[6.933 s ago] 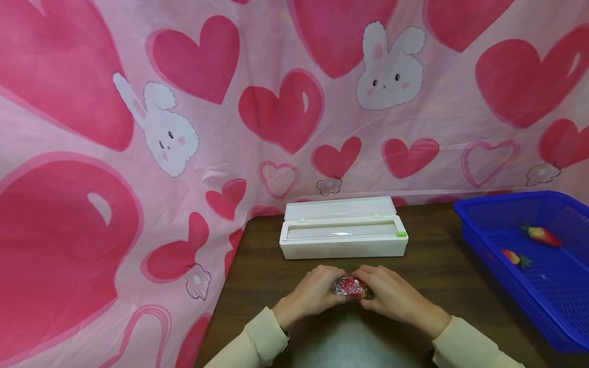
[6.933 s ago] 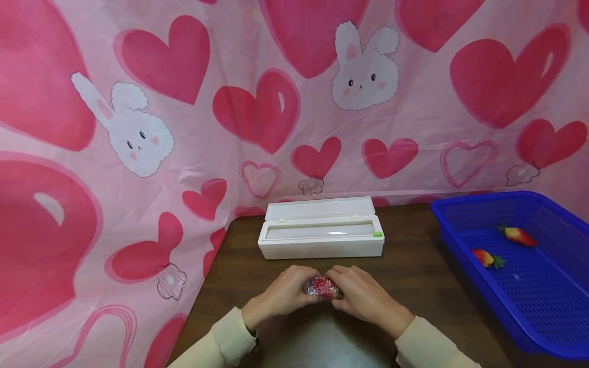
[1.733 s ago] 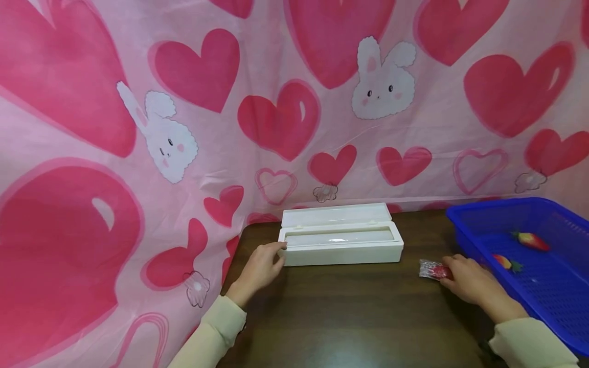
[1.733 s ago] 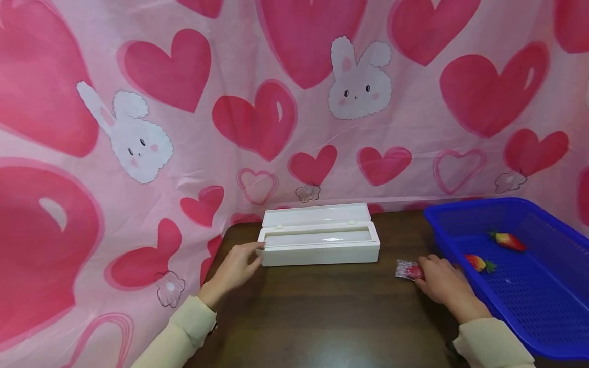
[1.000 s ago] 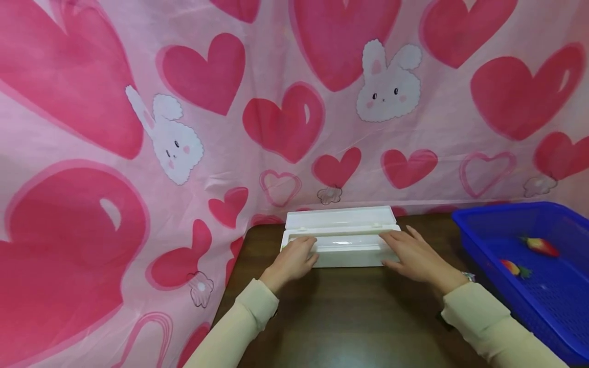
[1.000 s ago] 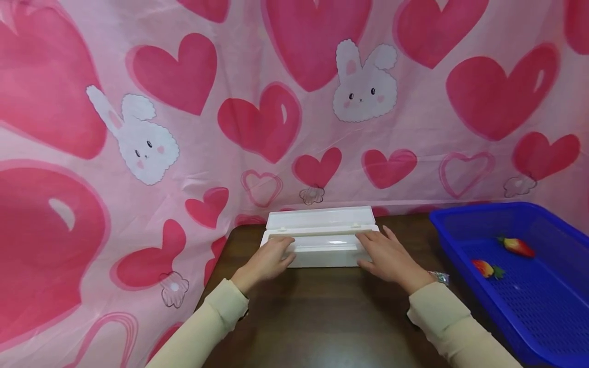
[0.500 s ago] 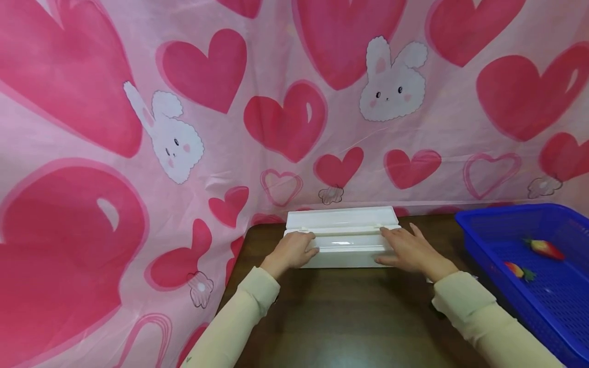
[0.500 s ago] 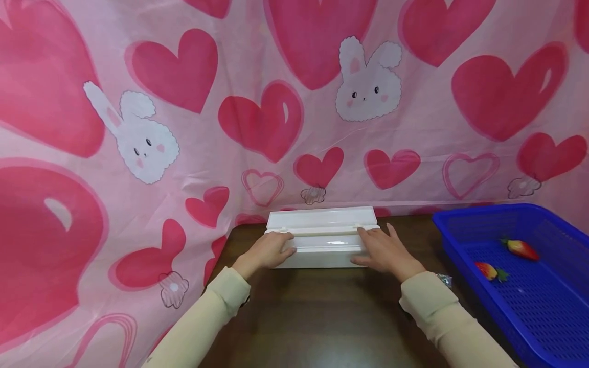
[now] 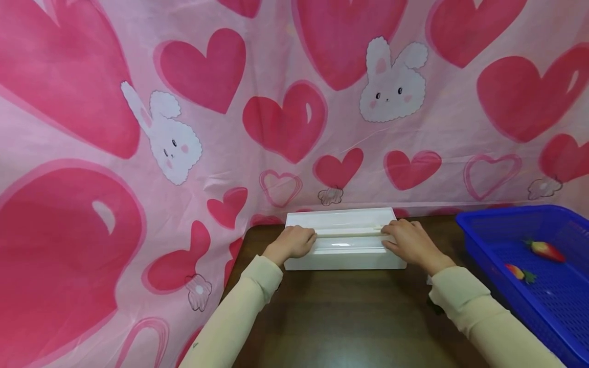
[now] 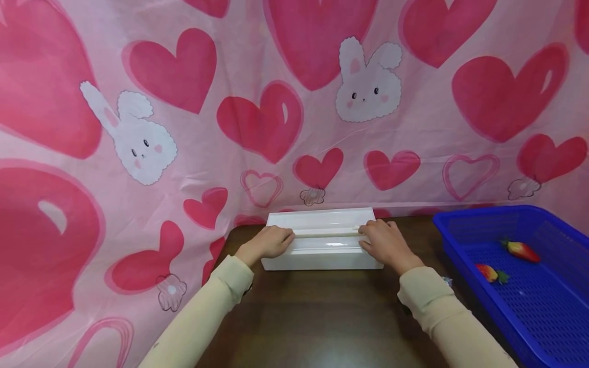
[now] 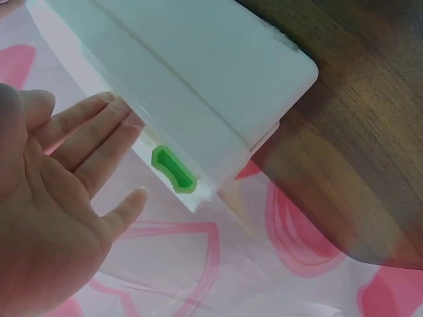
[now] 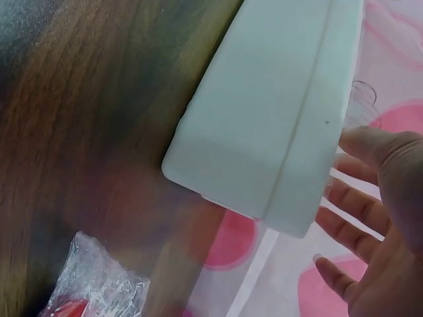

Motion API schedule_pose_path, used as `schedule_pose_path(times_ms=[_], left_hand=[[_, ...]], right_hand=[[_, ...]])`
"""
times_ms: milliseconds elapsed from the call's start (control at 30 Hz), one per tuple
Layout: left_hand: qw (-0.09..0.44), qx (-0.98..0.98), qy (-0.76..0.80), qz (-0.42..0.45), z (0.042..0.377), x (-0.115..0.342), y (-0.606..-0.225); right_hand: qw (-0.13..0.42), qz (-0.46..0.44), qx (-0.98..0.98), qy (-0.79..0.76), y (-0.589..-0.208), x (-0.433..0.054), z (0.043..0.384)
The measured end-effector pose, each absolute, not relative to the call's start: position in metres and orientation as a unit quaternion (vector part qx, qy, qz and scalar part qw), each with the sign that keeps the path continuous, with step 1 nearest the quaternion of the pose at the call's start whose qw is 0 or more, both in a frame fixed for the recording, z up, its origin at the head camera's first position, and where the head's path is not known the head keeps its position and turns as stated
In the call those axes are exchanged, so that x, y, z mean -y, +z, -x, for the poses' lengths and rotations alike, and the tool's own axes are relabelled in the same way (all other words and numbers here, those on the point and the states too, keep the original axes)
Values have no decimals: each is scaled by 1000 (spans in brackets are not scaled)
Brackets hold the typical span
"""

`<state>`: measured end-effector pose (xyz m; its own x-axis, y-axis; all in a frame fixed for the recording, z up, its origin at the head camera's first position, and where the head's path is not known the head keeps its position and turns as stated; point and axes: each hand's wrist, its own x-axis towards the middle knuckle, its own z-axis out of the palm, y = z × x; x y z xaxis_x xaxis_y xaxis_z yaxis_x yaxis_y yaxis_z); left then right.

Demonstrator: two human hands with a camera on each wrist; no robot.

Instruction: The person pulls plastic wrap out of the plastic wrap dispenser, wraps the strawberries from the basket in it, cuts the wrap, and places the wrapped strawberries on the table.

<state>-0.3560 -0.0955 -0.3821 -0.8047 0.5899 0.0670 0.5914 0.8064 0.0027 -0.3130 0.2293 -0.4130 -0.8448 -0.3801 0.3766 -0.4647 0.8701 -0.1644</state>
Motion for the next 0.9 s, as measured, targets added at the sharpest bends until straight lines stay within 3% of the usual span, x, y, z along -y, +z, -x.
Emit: schedule_pose_path(times_ms=[533, 900], left_hand=[[45, 950, -17, 309, 369, 116, -384], [71, 954, -40, 287, 375, 125, -390]], right_hand=[[252, -275, 920, 117, -423, -235, 332], [240, -290, 918, 123, -424, -239, 337]])
